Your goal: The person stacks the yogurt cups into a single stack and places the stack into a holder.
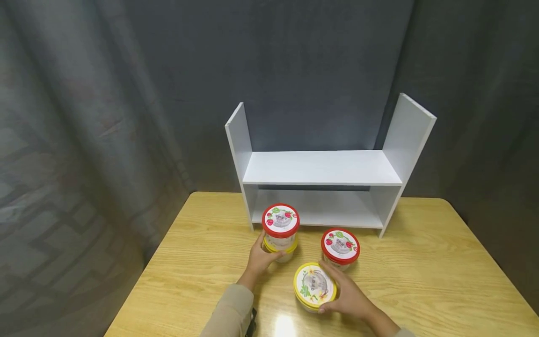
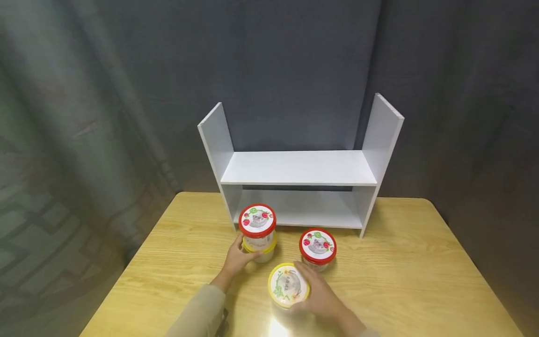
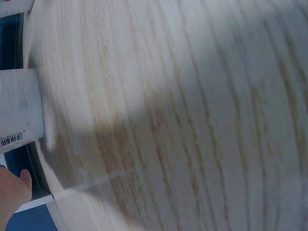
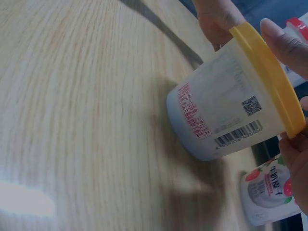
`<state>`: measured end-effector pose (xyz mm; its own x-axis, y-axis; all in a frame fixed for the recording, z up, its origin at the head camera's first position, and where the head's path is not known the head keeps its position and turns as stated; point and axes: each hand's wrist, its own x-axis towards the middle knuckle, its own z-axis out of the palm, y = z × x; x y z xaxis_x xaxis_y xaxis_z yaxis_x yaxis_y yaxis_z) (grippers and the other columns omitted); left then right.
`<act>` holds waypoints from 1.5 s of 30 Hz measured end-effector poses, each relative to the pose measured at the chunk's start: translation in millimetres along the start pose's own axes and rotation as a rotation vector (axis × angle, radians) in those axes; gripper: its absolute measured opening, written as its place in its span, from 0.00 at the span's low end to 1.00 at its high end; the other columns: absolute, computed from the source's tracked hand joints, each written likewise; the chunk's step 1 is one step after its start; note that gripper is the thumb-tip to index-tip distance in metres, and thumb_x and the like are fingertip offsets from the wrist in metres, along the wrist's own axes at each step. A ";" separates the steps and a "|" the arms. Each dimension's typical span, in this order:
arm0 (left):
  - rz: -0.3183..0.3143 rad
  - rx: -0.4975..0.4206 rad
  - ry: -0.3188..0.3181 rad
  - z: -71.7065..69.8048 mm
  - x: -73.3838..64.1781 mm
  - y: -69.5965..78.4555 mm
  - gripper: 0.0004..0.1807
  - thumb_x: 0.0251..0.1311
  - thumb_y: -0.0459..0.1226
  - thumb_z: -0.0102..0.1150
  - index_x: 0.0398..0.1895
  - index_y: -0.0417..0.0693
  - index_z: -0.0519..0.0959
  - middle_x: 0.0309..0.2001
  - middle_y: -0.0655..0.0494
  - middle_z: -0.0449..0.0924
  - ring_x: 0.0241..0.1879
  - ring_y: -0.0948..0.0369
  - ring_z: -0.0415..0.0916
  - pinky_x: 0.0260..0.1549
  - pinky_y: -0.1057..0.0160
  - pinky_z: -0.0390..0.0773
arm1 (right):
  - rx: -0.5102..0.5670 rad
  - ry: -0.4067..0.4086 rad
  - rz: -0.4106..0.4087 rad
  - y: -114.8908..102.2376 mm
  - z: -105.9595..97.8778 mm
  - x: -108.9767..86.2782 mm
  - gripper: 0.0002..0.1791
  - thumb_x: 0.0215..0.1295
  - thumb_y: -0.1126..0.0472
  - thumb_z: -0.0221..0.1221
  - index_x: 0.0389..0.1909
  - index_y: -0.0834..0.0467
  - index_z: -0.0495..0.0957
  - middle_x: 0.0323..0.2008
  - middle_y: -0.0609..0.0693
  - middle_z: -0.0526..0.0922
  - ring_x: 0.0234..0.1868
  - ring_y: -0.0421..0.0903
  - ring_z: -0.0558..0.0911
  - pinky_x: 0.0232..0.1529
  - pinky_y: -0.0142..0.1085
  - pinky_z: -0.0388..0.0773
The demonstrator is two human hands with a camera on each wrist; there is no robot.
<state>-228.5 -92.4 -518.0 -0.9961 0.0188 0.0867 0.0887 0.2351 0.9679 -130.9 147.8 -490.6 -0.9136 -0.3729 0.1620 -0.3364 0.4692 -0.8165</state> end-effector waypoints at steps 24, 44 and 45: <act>-0.008 -0.026 -0.010 -3.6 -11.0 30.3 0.50 0.33 0.33 0.70 0.62 0.36 0.53 0.61 0.39 0.53 0.60 0.43 0.47 0.57 0.44 0.46 | 0.093 0.049 0.088 4.1 5.7 -3.8 0.57 0.23 0.49 0.72 0.61 0.60 0.57 0.61 0.63 0.56 0.60 0.63 0.51 0.54 0.62 0.46; -0.008 -0.002 -0.001 1.1 -0.5 -2.0 0.54 0.29 0.41 0.72 0.64 0.45 0.53 0.63 0.47 0.53 0.61 0.48 0.46 0.57 0.45 0.46 | 0.025 0.109 0.043 -18.9 -16.1 12.9 0.56 0.22 0.47 0.72 0.59 0.61 0.61 0.58 0.57 0.63 0.59 0.59 0.58 0.55 0.56 0.55; -0.011 -0.003 0.002 1.3 -0.7 -2.0 0.54 0.29 0.41 0.72 0.64 0.46 0.53 0.63 0.48 0.53 0.62 0.48 0.46 0.57 0.45 0.46 | 0.028 0.110 0.037 -20.7 -18.1 14.5 0.56 0.22 0.47 0.72 0.59 0.61 0.61 0.59 0.57 0.62 0.59 0.59 0.58 0.55 0.56 0.55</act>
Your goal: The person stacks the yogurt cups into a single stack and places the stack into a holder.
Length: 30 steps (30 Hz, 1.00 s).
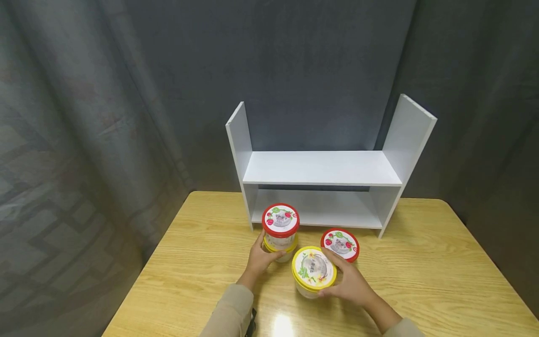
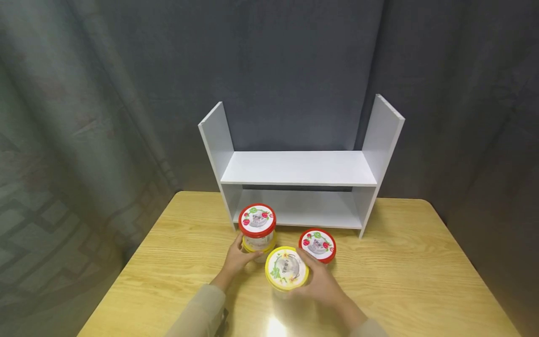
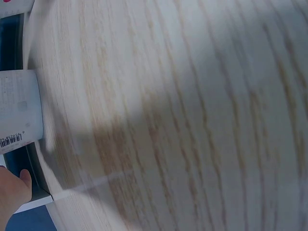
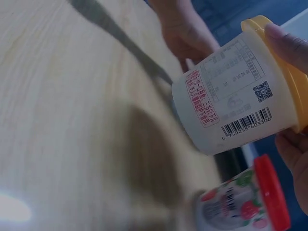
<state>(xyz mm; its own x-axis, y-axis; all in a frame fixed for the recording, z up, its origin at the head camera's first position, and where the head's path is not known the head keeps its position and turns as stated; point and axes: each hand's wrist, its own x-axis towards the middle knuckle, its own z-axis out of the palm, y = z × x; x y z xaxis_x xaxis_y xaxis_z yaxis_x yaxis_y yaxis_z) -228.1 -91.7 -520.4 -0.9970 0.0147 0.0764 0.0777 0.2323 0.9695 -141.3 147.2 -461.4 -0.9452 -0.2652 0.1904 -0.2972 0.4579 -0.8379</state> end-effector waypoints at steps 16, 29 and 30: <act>0.000 -0.001 -0.006 -1.1 -0.1 1.2 0.54 0.29 0.42 0.73 0.64 0.46 0.53 0.63 0.48 0.54 0.62 0.49 0.46 0.58 0.45 0.45 | -0.028 0.002 -0.153 -35.2 -31.4 27.9 0.53 0.28 0.50 0.71 0.60 0.60 0.59 0.59 0.58 0.61 0.56 0.58 0.62 0.50 0.55 0.62; 0.006 -0.064 -0.030 -5.3 -9.9 26.3 0.52 0.31 0.34 0.71 0.63 0.38 0.52 0.61 0.40 0.53 0.60 0.43 0.47 0.57 0.42 0.43 | -0.024 0.022 -0.179 -65.5 -58.4 59.8 0.51 0.31 0.56 0.71 0.61 0.60 0.58 0.60 0.58 0.59 0.58 0.57 0.60 0.52 0.50 0.64; 0.007 -0.064 -0.028 -5.6 -11.3 29.9 0.51 0.32 0.33 0.71 0.63 0.37 0.52 0.61 0.39 0.53 0.60 0.43 0.47 0.57 0.42 0.43 | -0.019 0.019 -0.178 -67.0 -59.1 62.9 0.50 0.32 0.56 0.71 0.61 0.60 0.58 0.60 0.58 0.59 0.58 0.57 0.60 0.52 0.50 0.64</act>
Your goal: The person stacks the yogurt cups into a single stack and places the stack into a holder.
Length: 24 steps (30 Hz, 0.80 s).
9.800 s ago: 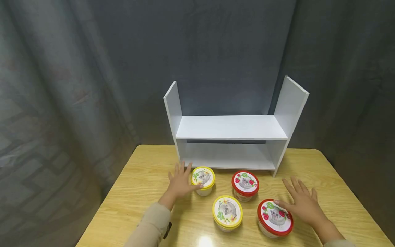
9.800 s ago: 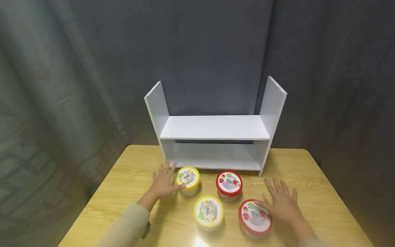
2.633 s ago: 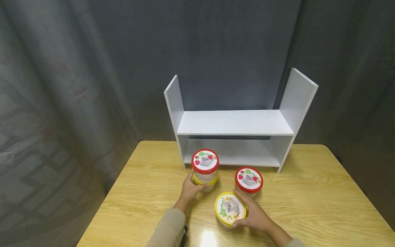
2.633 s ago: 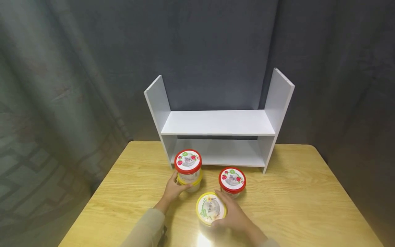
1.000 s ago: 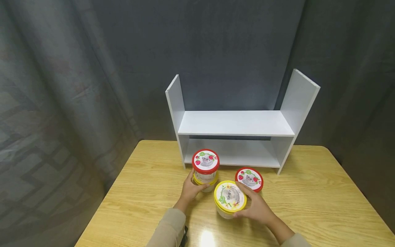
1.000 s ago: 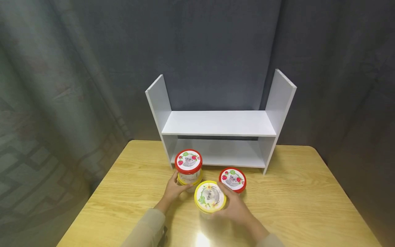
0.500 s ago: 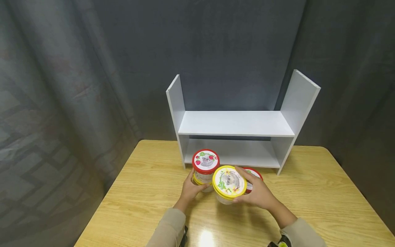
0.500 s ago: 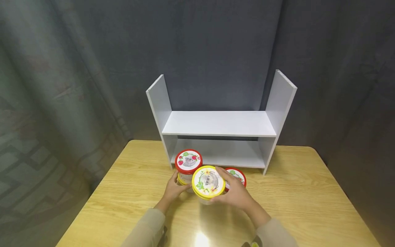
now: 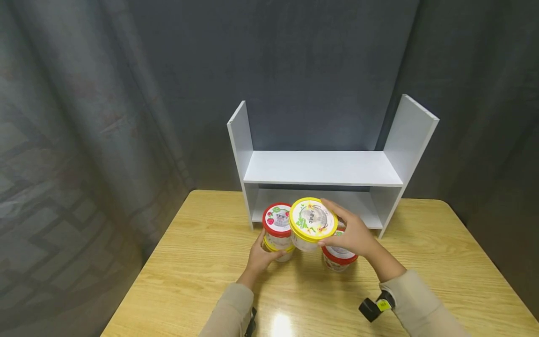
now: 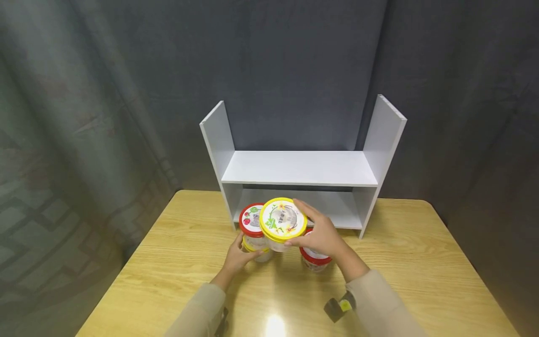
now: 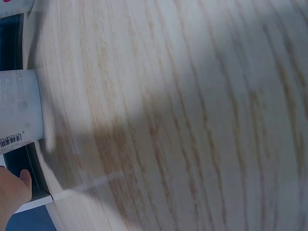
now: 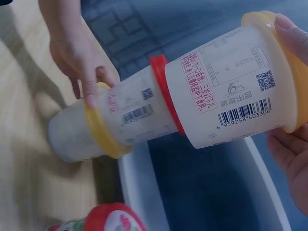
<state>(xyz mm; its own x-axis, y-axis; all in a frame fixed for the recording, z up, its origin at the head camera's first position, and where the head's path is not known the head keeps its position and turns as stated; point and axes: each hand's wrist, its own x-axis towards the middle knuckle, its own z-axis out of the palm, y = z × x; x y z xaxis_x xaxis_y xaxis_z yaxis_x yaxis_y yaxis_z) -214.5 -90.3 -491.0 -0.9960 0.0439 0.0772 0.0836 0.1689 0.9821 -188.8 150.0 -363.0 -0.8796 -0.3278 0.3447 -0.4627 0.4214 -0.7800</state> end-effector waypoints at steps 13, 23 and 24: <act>-0.022 0.030 -0.009 0.4 -3.8 7.4 0.50 0.34 0.32 0.69 0.63 0.40 0.52 0.61 0.40 0.53 0.61 0.42 0.45 0.56 0.41 0.42 | 0.019 -0.006 0.036 -9.3 9.1 37.2 0.49 0.34 0.53 0.70 0.62 0.56 0.58 0.60 0.54 0.61 0.59 0.53 0.60 0.56 0.48 0.59; -0.001 0.044 -0.015 0.5 -3.6 5.7 0.50 0.34 0.33 0.69 0.64 0.41 0.52 0.61 0.40 0.55 0.60 0.43 0.48 0.56 0.41 0.45 | 0.023 -0.018 0.103 -14.9 21.8 60.5 0.52 0.32 0.48 0.70 0.63 0.54 0.56 0.61 0.53 0.59 0.59 0.51 0.60 0.56 0.47 0.60; -0.003 0.047 -0.015 0.6 -3.8 6.2 0.50 0.34 0.33 0.69 0.64 0.41 0.52 0.61 0.40 0.55 0.60 0.43 0.48 0.56 0.41 0.45 | 0.019 -0.021 0.114 -14.8 22.8 62.4 0.52 0.32 0.47 0.70 0.63 0.54 0.56 0.61 0.53 0.59 0.58 0.52 0.61 0.55 0.48 0.60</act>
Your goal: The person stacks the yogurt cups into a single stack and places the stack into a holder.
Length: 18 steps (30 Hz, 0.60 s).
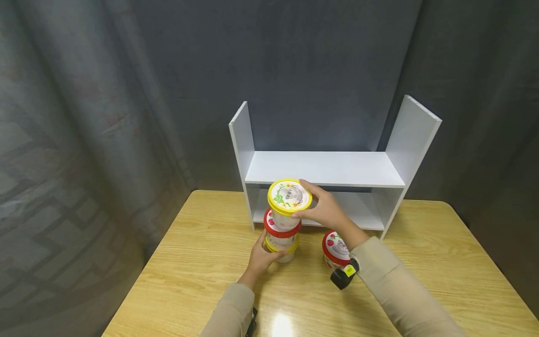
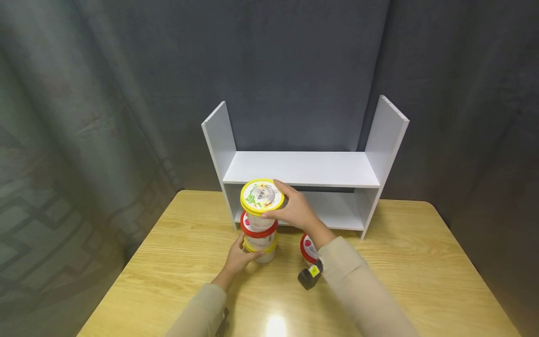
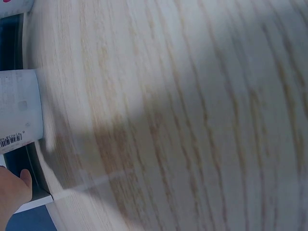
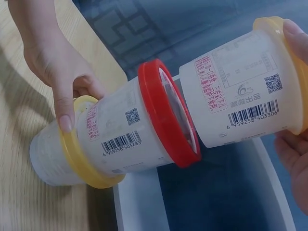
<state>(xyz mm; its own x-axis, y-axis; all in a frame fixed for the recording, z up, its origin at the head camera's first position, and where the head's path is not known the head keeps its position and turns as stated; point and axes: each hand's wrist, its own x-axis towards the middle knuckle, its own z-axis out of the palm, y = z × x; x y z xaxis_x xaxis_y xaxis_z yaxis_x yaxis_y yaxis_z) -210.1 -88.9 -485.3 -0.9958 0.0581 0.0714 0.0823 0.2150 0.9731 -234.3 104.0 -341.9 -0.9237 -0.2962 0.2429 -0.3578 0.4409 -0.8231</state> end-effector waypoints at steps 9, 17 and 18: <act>-0.005 0.015 0.004 0.4 -1.0 1.7 0.49 0.35 0.32 0.69 0.63 0.41 0.53 0.61 0.39 0.54 0.60 0.42 0.47 0.56 0.41 0.44 | -0.015 -0.022 0.028 5.5 8.7 11.4 0.53 0.33 0.47 0.69 0.63 0.55 0.55 0.61 0.54 0.58 0.58 0.51 0.61 0.56 0.48 0.60; -0.006 0.006 0.007 0.0 -1.7 1.4 0.49 0.34 0.32 0.69 0.63 0.41 0.53 0.61 0.39 0.55 0.60 0.43 0.48 0.56 0.41 0.45 | -0.011 -0.038 -0.023 7.3 12.4 13.1 0.53 0.33 0.49 0.70 0.62 0.59 0.55 0.61 0.57 0.58 0.59 0.54 0.60 0.56 0.49 0.59; -0.004 0.005 0.006 0.0 -1.6 1.4 0.49 0.34 0.32 0.69 0.63 0.41 0.52 0.61 0.39 0.55 0.60 0.43 0.48 0.56 0.42 0.45 | -0.013 -0.041 -0.023 7.5 12.8 13.5 0.53 0.33 0.48 0.70 0.62 0.59 0.55 0.61 0.57 0.58 0.59 0.53 0.60 0.56 0.49 0.59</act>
<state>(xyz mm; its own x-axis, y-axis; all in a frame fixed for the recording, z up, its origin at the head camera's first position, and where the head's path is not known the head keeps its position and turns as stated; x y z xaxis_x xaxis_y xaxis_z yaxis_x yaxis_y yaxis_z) -208.4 -88.7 -484.0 -0.9963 0.0514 0.0689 0.0786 0.2202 0.9723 -247.7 92.4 -351.3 -0.9090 -0.3404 0.2405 -0.3810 0.4446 -0.8106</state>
